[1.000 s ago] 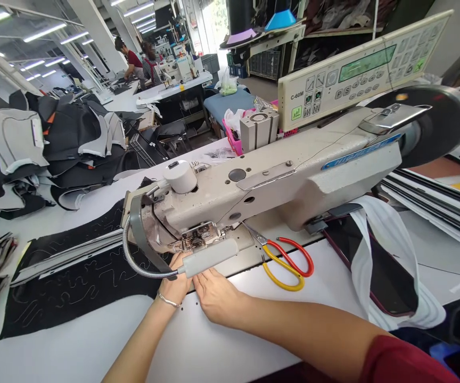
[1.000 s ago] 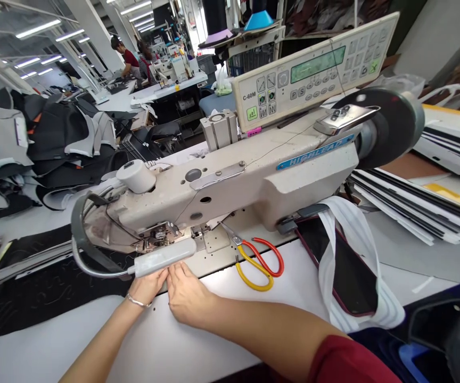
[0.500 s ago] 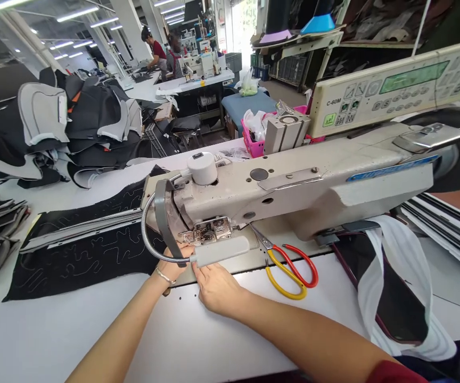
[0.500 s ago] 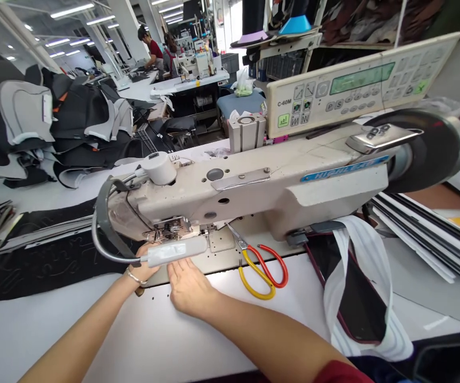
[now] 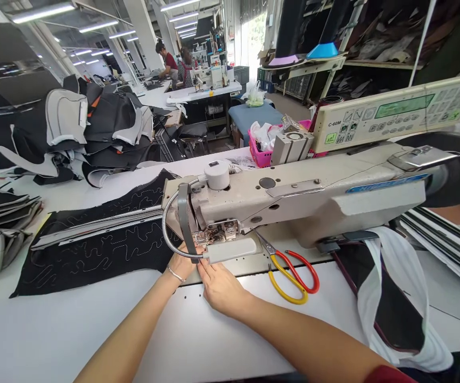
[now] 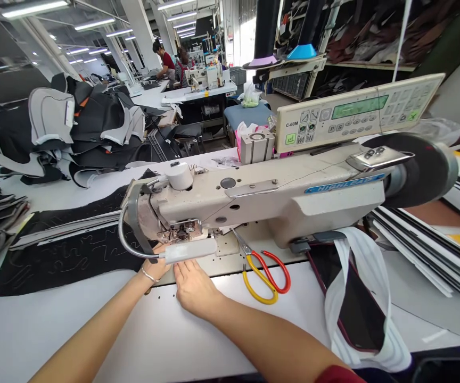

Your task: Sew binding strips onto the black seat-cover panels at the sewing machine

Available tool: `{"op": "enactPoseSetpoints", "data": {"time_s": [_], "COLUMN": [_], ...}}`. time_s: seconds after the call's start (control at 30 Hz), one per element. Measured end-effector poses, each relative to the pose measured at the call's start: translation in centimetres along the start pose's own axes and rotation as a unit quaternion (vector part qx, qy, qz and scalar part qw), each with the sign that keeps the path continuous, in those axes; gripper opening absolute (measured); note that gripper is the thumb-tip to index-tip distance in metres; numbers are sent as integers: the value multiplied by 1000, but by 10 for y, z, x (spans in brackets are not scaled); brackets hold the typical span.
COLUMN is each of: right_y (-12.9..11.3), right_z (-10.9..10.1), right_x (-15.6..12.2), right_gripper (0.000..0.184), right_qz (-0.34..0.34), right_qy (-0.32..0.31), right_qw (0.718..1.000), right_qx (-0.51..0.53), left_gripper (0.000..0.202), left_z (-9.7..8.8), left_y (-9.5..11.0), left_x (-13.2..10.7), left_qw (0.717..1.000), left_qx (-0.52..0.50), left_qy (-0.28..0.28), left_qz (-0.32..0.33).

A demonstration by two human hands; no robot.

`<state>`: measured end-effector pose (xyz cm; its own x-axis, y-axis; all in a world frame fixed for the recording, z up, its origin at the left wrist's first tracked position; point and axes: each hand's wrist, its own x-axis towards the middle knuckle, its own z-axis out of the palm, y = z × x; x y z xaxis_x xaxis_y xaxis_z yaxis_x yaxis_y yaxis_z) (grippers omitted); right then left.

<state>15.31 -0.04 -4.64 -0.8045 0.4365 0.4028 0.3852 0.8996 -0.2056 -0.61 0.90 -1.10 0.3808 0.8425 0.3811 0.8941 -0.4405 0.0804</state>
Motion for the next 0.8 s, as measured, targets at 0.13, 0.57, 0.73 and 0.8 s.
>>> {"op": "enactPoseSetpoints", "data": {"time_s": [0.13, 0.57, 0.73, 0.8], "right_y": [0, 1, 3, 1], "right_z": [0, 8, 6, 4], "right_x": [1, 1, 1, 0], "right_gripper": [42, 42, 43, 44], "right_qz": [-4, 16, 13, 21], "right_qy": [11, 31, 4, 0], "right_qw": [1000, 999, 1000, 1000], "right_qx": [-5, -5, 6, 9], "left_gripper": [27, 38, 42, 46], "left_z": [1, 1, -22, -46], "left_y": [3, 10, -9, -17], "left_x": [-3, -23, -36, -52], "left_qw": [999, 940, 933, 932], "left_qx": [16, 270, 301, 309], "left_qy": [36, 69, 15, 44], "left_qz": [15, -197, -196, -182]}}
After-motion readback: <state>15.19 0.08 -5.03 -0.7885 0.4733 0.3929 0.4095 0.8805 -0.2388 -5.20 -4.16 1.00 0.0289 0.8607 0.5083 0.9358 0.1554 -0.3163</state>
